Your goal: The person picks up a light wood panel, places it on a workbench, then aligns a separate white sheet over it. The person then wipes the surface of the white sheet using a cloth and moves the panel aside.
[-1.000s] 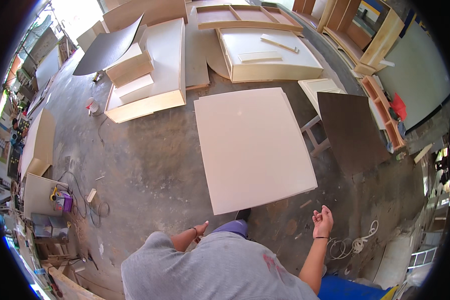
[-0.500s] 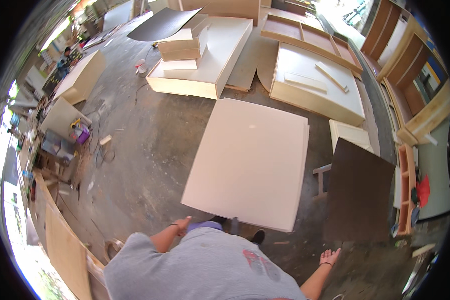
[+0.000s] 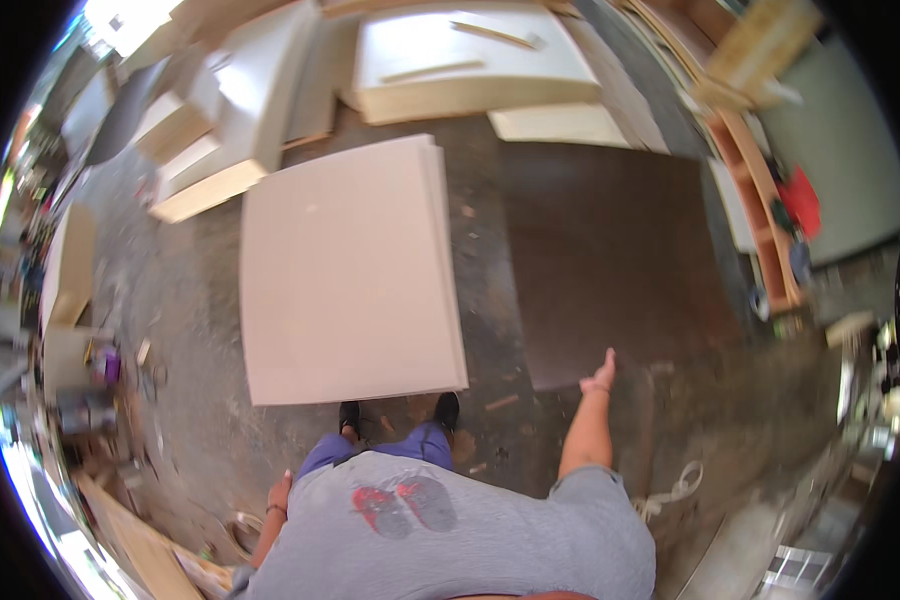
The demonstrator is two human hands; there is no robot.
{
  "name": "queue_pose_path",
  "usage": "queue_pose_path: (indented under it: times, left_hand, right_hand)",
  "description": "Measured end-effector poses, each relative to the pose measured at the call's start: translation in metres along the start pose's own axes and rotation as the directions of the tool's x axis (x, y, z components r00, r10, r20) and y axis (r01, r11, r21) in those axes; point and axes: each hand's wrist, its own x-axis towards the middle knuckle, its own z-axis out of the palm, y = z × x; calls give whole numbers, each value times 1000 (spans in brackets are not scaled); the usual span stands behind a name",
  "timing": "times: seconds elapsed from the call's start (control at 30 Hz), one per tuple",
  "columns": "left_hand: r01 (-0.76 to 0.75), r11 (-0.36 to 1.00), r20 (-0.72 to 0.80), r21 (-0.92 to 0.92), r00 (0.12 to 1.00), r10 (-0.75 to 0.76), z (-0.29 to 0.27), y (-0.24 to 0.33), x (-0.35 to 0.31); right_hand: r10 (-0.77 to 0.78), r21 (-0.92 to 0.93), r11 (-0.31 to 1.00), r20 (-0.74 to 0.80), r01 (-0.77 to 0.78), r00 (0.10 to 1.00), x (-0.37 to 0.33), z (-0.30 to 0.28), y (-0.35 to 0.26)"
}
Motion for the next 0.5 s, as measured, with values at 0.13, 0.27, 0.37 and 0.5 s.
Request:
queue_pose_path:
  times: [0.13,0.27,0.37,0.5]
  left_hand:
    - [93,976,-22,-199,995,-99,28,-26,2]
    - [68,991,-28,-117,997,-71,31,-12,-6]
    - [20,997,-35,-72,999,-23,28,-5,-5]
    - [-41,998,-55,-40,998,39,27,-3,-3]
  right_hand:
    - [-72,245,969,205,20,976,7,-22,2]
    - [-290,443,891,384,101,877,-20,-33,-31]
    - [-341,478,871,431,110,835,-33,-29,-68]
    - [-297,407,910,508,79,809,-38,-18,-117]
